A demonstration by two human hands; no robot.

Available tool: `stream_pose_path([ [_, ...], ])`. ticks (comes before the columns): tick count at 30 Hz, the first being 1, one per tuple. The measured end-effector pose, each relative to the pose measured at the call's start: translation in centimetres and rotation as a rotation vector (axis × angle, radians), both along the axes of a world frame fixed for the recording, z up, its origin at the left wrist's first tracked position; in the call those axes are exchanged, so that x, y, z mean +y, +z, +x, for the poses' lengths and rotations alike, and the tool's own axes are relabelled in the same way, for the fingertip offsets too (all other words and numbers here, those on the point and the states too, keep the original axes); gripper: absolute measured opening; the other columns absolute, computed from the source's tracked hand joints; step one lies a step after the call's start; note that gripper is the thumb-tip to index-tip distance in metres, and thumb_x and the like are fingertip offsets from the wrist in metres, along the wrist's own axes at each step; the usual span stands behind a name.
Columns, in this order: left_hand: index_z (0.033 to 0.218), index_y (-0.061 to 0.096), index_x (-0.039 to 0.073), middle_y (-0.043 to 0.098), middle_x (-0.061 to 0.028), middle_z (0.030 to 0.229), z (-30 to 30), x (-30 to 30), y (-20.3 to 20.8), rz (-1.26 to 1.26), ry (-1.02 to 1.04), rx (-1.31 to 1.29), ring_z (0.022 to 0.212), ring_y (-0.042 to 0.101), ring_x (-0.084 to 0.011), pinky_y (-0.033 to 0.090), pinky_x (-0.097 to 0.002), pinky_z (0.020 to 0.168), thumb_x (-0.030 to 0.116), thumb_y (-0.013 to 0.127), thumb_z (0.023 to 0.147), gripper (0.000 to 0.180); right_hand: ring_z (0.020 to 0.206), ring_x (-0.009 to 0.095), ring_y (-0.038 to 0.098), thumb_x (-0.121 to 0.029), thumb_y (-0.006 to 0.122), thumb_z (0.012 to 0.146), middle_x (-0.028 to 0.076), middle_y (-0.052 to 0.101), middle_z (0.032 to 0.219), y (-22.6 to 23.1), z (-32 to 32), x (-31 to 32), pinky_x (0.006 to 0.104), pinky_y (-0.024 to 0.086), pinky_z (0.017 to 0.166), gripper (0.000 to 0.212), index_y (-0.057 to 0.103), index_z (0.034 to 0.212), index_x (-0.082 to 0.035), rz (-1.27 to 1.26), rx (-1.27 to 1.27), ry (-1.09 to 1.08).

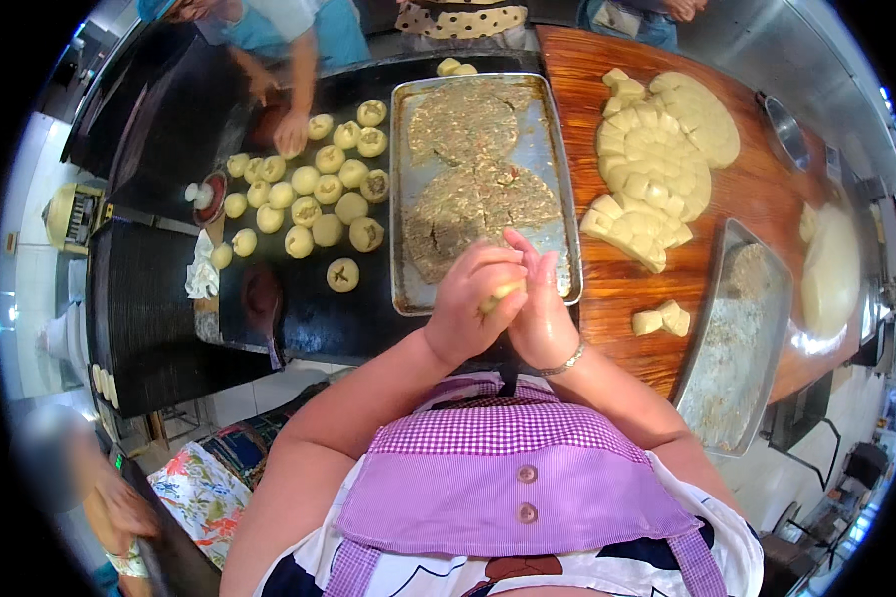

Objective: The person prepares bread rolls by hand by taking pieces of dough, adding a savory filling, and then pinching the dough together to seal it into a ball.

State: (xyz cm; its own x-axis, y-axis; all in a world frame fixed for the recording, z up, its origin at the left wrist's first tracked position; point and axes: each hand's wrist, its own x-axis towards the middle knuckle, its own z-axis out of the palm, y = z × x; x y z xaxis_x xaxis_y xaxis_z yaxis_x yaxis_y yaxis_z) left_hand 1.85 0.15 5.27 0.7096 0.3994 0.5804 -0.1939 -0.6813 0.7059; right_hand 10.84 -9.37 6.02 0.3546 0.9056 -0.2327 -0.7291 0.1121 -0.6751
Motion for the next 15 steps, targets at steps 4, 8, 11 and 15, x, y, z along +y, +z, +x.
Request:
stream_pose_path([
  [4,0.105,0.063,0.003,0.064,-0.0159,0.105,-0.6,0.9,0.5,0.08,-0.156,-0.039,0.1,0.061,-0.0347,0.045,-0.0475,0.097,0.018,0.056,0.09,0.022,0.122,0.025,0.051,-0.068,0.023,0.096,0.014,0.049,0.134,0.1,0.9,0.7,0.0383,0.043,0.105,0.078,0.03,0.144,-0.007,-0.076,0.28,0.076],
  [8,0.115,0.056,0.0,0.059,-0.0179,0.114,-1.1,0.7,1.6,0.119,-0.048,0.115,0.109,0.055,-0.0356,0.039,-0.048,0.1,0.025,0.052,0.094,0.033,0.116,0.027,0.057,-0.06,0.026,0.101,0.016,0.057,0.126,-1.2,2.0,1.6,0.0378,0.046,0.101,0.067,0.038,0.136,-0.004,-0.19,0.337,0.187],
  [11,0.121,0.053,-0.001,0.053,-0.0197,0.122,-1.4,0.7,0.1,-0.036,0.091,0.122,0.117,0.049,-0.038,0.036,-0.05,0.102,0.03,0.057,0.093,0.042,0.119,0.026,0.055,-0.048,0.027,0.104,0.018,0.055,0.131,-1.5,0.7,2.4,0.0357,0.046,0.101,0.061,0.031,0.142,0.0,-0.073,-0.121,-0.069],
  [15,0.113,0.059,-0.001,0.059,-0.0191,0.116,-1.4,-0.5,-0.4,-0.125,0.176,-0.037,0.112,0.055,-0.0367,0.041,-0.0482,0.1,0.022,0.057,0.092,0.031,0.125,0.027,0.05,-0.043,0.024,0.106,0.019,0.045,0.141,-1.6,-1.3,2.8,0.0361,0.041,0.106,0.059,0.023,0.148,-0.001,0.051,-0.272,-0.133],
])
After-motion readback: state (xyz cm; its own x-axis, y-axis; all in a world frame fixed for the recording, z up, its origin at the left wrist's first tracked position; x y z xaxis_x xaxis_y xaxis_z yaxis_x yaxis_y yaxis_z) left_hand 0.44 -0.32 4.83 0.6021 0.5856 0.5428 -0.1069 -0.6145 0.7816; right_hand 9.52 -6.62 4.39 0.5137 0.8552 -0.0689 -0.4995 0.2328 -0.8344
